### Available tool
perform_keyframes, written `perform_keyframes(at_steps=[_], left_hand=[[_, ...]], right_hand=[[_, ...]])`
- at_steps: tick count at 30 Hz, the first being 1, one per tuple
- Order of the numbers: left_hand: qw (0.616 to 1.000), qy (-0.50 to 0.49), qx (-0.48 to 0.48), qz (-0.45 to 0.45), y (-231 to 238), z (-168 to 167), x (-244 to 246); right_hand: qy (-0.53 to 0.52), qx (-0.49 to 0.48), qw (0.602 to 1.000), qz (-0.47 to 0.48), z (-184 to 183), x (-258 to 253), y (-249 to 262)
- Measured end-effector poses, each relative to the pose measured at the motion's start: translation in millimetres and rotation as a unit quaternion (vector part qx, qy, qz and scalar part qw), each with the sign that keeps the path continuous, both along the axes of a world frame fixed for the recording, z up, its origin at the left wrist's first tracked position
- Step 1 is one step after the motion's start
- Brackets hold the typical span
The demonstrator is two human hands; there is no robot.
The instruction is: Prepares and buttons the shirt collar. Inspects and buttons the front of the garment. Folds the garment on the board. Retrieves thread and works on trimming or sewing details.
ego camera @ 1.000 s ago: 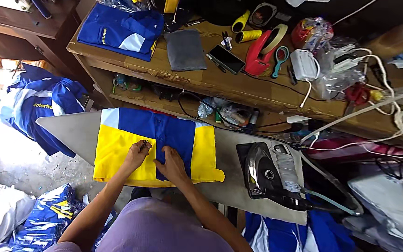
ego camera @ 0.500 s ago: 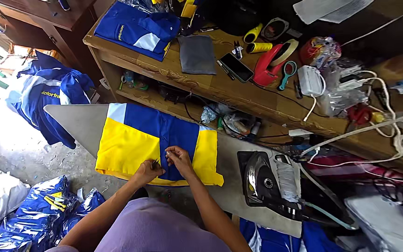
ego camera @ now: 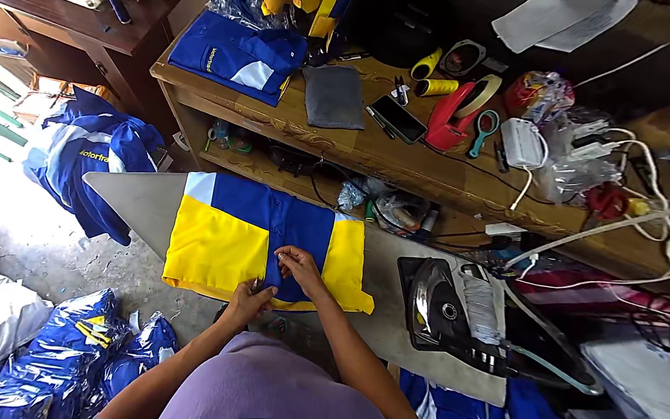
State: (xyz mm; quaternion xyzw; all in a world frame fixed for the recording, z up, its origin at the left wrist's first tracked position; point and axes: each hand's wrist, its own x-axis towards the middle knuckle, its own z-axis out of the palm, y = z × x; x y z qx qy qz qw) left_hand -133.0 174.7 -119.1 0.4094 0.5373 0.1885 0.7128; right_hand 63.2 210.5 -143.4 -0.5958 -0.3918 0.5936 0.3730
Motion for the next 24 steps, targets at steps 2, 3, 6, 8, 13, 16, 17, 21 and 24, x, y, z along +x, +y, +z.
perform_keyframes(at_steps=[2,3,6,8,13,16,17,21,24], left_hand=[[0.994,0.036,0.105,-0.002,-3.1,1.9,4.8],[0.982,0.077,0.172,-0.028,-3.8,5.1,7.2],[0.931,0.138,0.305,-0.147,-2.5,11.1,11.6],[0.918,0.113,0.327,-0.192,2.6,8.7,11.7],[0.976,0.026,0.212,-0.037,26.0,9.2,7.6],[0.993,-0.007,0.12,-0.005,49.1,3.6,9.9],[0.994,-0.017,0.109,-0.004,55.0,1.5,12.9],[0.992,-0.007,0.126,-0.02,66.0,-7.3,18.6],[0.992,-0.017,0.123,-0.023,66.6,-10.3,17.9]], right_hand=[[-0.014,-0.004,1.0,0.012,5.7,-1.4,3.4],[-0.03,-0.009,0.999,0.022,10.0,-2.4,5.6],[-0.115,-0.025,0.991,0.068,17.7,-4.2,12.2],[-0.151,-0.02,0.985,0.082,14.3,-2.2,15.3],[0.038,0.005,0.999,0.01,0.9,7.1,5.4],[0.151,-0.015,0.988,-0.028,1.3,2.2,0.2],[0.171,-0.019,0.984,-0.035,0.6,0.6,-0.1],[0.194,-0.028,0.979,-0.055,3.1,1.1,-1.7],[0.197,-0.043,0.978,-0.05,2.7,2.8,-4.0]])
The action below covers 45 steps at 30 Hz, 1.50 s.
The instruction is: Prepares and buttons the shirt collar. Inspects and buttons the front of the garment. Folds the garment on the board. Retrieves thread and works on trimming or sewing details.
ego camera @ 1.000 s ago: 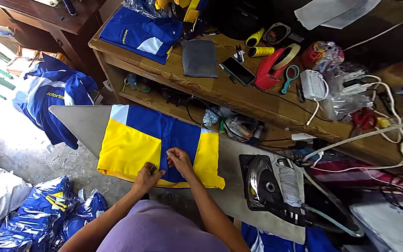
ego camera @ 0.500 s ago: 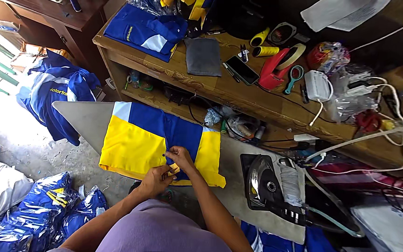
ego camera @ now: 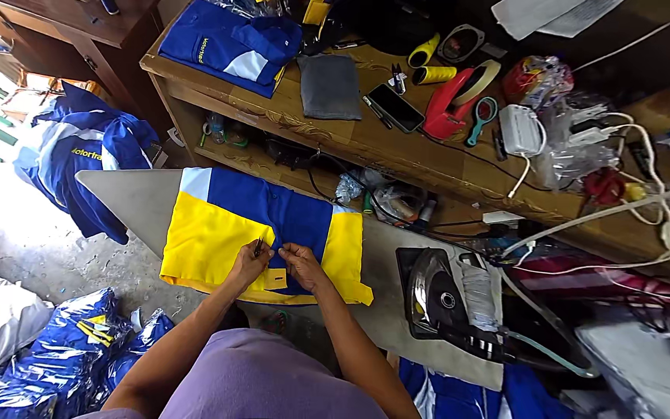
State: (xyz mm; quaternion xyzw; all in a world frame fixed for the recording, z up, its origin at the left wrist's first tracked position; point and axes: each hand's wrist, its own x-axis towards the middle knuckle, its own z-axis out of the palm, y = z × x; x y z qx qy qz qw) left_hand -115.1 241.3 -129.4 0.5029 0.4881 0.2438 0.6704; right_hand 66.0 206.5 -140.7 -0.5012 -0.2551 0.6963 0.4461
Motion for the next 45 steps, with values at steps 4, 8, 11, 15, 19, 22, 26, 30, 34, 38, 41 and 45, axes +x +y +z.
perform_keyframes(at_steps=[4,8,11,15,19,22,26,30,34,38,41,45], left_hand=[[0.999,0.009,0.016,-0.03,4.4,-2.2,-2.3],[0.999,-0.004,0.004,-0.041,8.3,-3.8,-2.6],[0.999,-0.016,-0.005,-0.044,9.7,-5.3,-3.8],[0.993,0.072,0.062,-0.065,14.9,0.7,-9.8],[0.95,0.236,0.146,-0.143,18.7,7.4,-15.3],[0.925,0.297,0.171,-0.163,11.6,6.0,-5.4],[0.902,0.355,0.18,-0.166,5.4,8.9,8.7],[0.959,0.237,0.093,-0.122,16.1,13.2,-3.0],[0.984,0.154,0.051,-0.068,18.8,26.1,-12.0],[0.992,0.112,0.023,-0.048,17.3,30.3,-13.6],[0.992,0.112,0.033,-0.047,16.4,28.0,-15.1],[0.991,0.117,0.048,-0.047,14.8,25.2,-14.2]], right_hand=[[0.026,0.021,0.999,0.007,-3.6,-0.8,-0.9],[0.056,0.041,0.998,0.003,-7.1,-2.3,-1.8],[0.055,0.041,0.998,-0.003,-6.5,-3.9,-2.2],[0.0,0.057,0.998,-0.016,-3.5,-6.6,-3.6],[-0.085,0.059,0.994,-0.033,-3.9,4.1,-7.5],[-0.115,0.055,0.991,-0.035,-3.4,8.2,-8.1],[-0.146,0.051,0.987,-0.044,-0.6,1.4,-6.1],[-0.181,0.077,0.98,-0.03,4.0,-6.0,-5.3],[-0.273,0.08,0.959,-0.004,10.8,-19.4,-3.7],[-0.311,0.077,0.947,0.007,11.9,-26.2,-4.8],[-0.285,0.074,0.956,0.0,11.6,-23.6,-4.8],[-0.242,0.062,0.968,-0.019,14.6,-21.8,-4.7]])
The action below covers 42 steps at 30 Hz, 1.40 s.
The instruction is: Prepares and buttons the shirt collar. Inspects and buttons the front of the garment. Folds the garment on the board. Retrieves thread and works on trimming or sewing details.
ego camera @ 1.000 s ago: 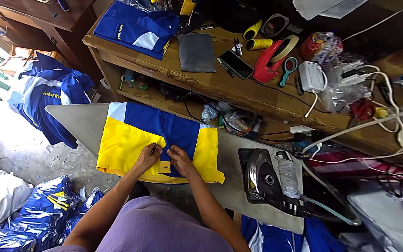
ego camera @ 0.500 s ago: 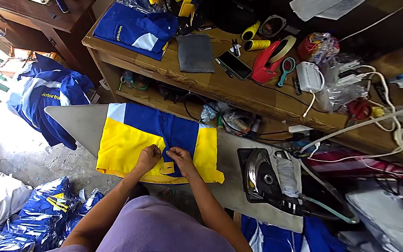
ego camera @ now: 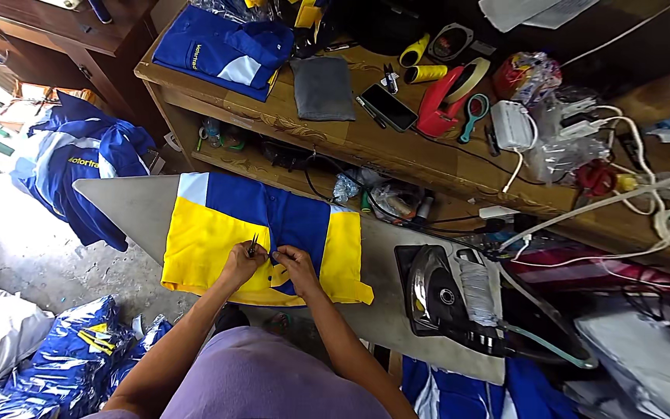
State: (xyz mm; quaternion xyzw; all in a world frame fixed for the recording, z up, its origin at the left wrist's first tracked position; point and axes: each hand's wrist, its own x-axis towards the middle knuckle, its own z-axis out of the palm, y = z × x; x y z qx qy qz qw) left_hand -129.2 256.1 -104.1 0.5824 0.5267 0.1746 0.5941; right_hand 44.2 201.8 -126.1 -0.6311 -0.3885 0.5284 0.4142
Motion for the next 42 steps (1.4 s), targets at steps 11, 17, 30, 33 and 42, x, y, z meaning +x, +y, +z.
perform_keyframes(at_steps=[11,17,30,33,42], left_hand=[[0.995,0.075,0.066,-0.008,-7.4,3.2,8.1],[0.998,-0.005,0.055,-0.008,-5.4,-6.0,5.5],[0.994,-0.06,0.007,0.093,-6.9,-21.8,9.2],[0.992,-0.07,-0.019,0.101,-5.7,-23.2,8.7],[0.967,-0.169,-0.136,0.137,-0.9,-24.8,4.1]], right_hand=[[-0.054,0.0,0.998,0.045,11.4,4.7,-0.2],[-0.056,-0.041,0.99,0.125,16.7,22.8,12.0],[-0.246,0.006,0.965,0.095,25.1,-17.6,8.1],[-0.286,0.043,0.952,0.099,22.7,-26.2,3.1],[-0.171,0.078,0.982,0.037,8.7,-25.4,-2.0]])
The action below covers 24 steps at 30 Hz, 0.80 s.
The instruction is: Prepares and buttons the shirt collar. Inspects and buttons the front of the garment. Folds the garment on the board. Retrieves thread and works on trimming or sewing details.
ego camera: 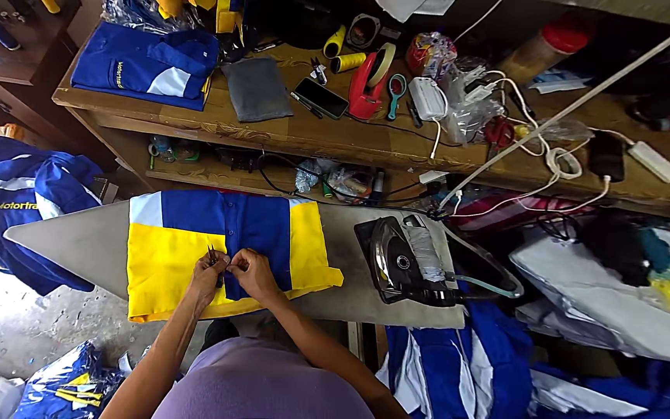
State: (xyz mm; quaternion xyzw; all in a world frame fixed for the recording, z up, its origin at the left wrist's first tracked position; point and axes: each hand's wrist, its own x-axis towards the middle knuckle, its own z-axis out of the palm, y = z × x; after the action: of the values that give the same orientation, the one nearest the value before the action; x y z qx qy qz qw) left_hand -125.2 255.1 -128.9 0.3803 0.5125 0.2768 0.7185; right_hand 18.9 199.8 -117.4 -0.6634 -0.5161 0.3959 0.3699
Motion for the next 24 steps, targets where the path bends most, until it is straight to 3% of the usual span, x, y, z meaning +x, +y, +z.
perform_keyframes(at_steps=[10,16,19,24], left_hand=[[1.0,0.021,0.005,0.011,-1.7,0.4,2.5],[0.998,0.008,0.058,0.001,-5.1,-8.3,1.1],[0.996,0.027,0.083,-0.007,-5.8,-12.3,1.1],[0.993,0.051,0.108,-0.01,-6.2,-13.3,0.6]], right_hand=[[0.052,0.0,0.999,0.005,-21.0,-0.3,-1.8],[0.19,-0.003,0.981,0.048,-37.4,15.2,2.1],[0.149,0.016,0.988,0.04,-39.3,12.8,4.5],[0.098,-0.037,0.993,0.046,-33.7,9.6,10.7]])
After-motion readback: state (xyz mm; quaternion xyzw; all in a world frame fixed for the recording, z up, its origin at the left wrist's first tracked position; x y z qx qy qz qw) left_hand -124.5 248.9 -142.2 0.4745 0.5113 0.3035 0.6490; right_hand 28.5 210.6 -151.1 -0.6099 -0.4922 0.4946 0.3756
